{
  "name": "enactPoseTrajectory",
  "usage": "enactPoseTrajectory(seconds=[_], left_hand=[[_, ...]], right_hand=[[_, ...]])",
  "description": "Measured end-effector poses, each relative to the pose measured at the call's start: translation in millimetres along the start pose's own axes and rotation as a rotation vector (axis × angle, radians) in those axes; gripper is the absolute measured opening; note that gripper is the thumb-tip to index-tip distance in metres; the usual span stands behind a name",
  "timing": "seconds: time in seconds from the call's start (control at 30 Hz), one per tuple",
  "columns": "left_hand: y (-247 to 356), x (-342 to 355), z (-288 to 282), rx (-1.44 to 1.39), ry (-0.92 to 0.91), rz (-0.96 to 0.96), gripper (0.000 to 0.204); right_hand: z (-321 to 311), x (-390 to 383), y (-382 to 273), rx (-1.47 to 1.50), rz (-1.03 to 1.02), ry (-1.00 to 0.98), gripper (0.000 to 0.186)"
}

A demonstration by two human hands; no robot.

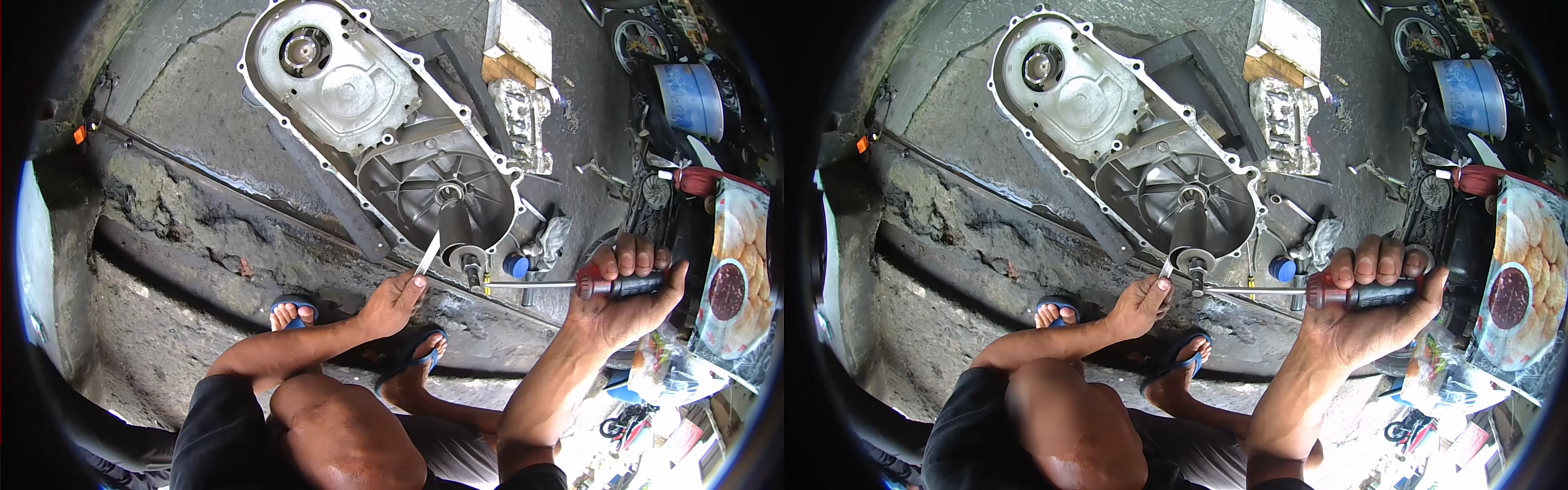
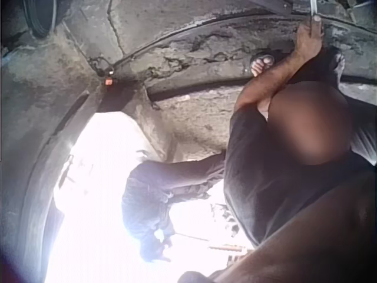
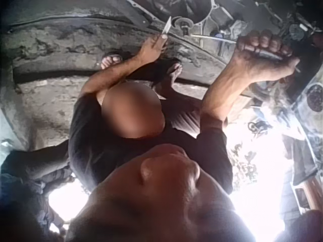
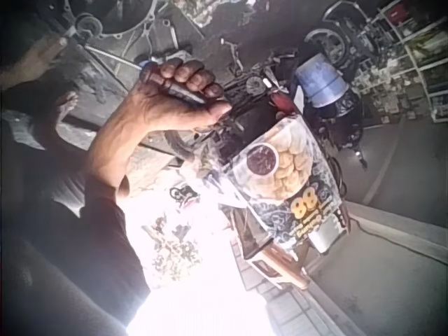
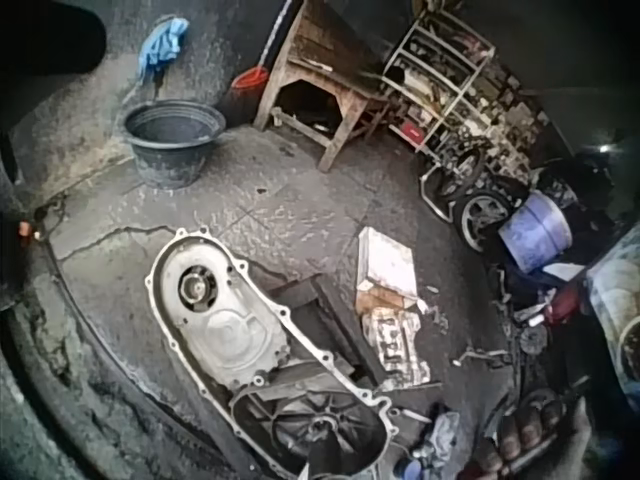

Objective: The person inserts bearing puller parts into a metal engine casing, retrieves a screwdriver, and turns the puller assembly using a wrench and the screwdriver.

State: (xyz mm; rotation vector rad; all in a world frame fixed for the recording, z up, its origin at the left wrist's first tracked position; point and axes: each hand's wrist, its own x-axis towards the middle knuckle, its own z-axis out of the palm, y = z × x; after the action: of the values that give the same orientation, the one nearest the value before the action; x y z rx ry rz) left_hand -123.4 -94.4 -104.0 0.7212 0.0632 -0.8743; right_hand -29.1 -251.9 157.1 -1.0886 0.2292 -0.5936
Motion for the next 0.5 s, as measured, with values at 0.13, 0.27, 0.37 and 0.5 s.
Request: enactPoseTrajectory(seconds=[0.13, 0.27, 0.37, 0.5], left_hand=[[5, 0, 2, -0.041, -0.003, 0.001, 0.039], [4, 0, 2, -0.017, 0.004, 0.009, 0.038], [4, 1, 3, 0.021, 0.011, 0.039, 0.040], [4, -2, 2, 0.068, 0.026, 0.049, 0.043]], right_hand=[[22, 10, 4, -0.081, 0.004, -0.089, 0.035], [42, 18, 10, -0.126, 0.100, -0.203, 0.036], [58, 19, 16, -0.197, 0.146, -0.252, 0.035], [85, 21, 31, -0.368, 0.327, -0.370, 0.038]])
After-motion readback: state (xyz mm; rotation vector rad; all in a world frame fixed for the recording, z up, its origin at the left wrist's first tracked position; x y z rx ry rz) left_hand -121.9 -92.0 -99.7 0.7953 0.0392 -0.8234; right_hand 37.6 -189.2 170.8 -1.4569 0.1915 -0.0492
